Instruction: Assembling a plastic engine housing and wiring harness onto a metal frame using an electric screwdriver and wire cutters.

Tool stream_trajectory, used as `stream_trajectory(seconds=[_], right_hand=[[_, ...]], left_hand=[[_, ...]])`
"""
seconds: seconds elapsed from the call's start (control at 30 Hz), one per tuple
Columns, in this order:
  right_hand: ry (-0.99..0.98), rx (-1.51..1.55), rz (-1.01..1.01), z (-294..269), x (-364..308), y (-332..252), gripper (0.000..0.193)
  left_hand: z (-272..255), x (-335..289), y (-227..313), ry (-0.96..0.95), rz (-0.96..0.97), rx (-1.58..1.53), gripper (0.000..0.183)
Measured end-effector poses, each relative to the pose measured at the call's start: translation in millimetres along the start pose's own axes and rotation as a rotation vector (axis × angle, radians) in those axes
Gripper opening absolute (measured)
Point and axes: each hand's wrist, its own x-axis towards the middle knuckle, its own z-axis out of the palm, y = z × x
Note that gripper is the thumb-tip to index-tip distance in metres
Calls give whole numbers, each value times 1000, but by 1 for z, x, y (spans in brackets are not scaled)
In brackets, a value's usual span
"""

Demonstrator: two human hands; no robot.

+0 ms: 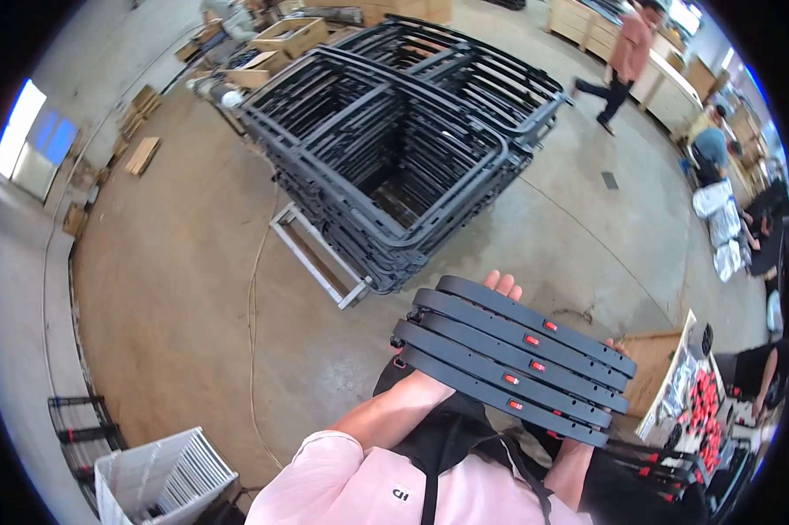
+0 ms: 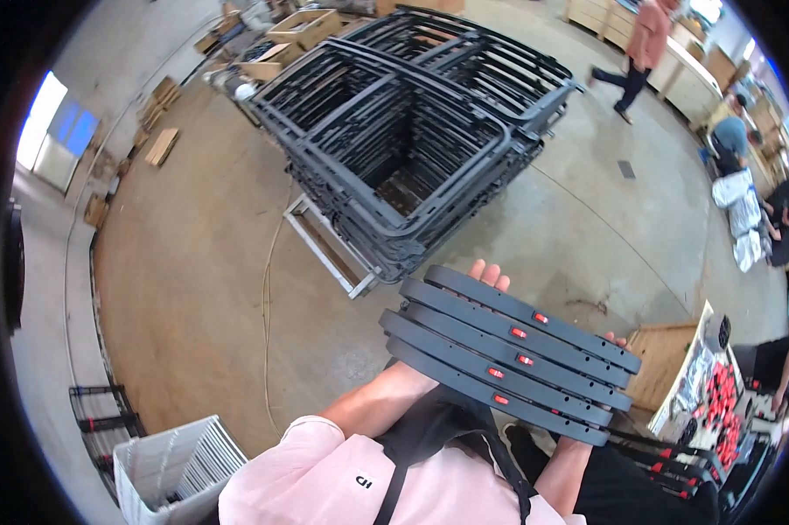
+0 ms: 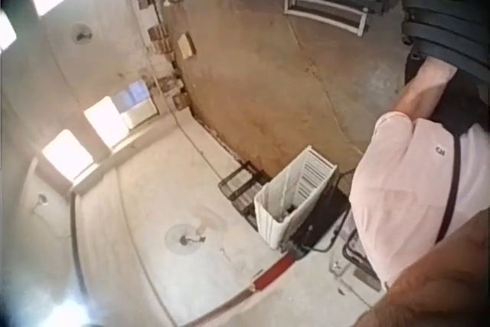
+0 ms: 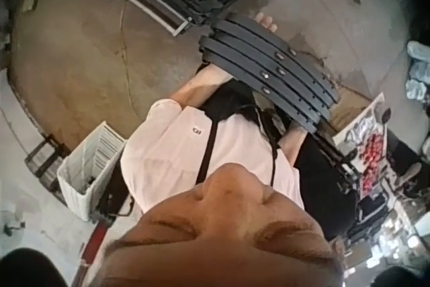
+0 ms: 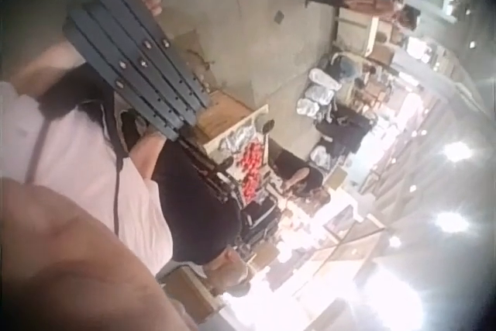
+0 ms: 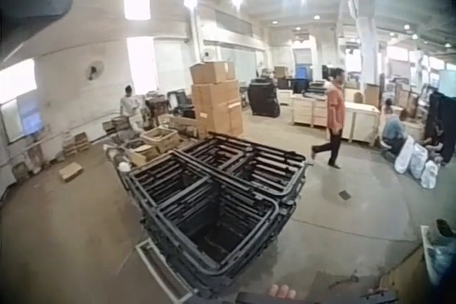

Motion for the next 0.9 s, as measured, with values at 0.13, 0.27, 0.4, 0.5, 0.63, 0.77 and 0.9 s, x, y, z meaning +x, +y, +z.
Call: stream_trajectory(seconds=[0.13,0.27,0.4,0.5,0.63,0.77,0.9], right_hand=[[-138,65,87,2,-21,20,57],[-259,111,165,1,-51,25,58],[-352,105,200,63,-60,62,58],[-415,107,308,121,-77,102,58],[-457,70,453,254,-69,189,59],[-487,89,629,345,-89,277,59],[-446,127,753,438,-125,353,59]], left_hand=[[5,-41,21,50,54,87,69],[7,-97,52,29,178,157,69],[9,-155,94,118,219,5,63],[6,-223,140,147,359,0,62],[11,-294,205,120,510,4,61],[32,-366,287,100,617,-17,61],[73,-435,375,210,694,-33,60]])
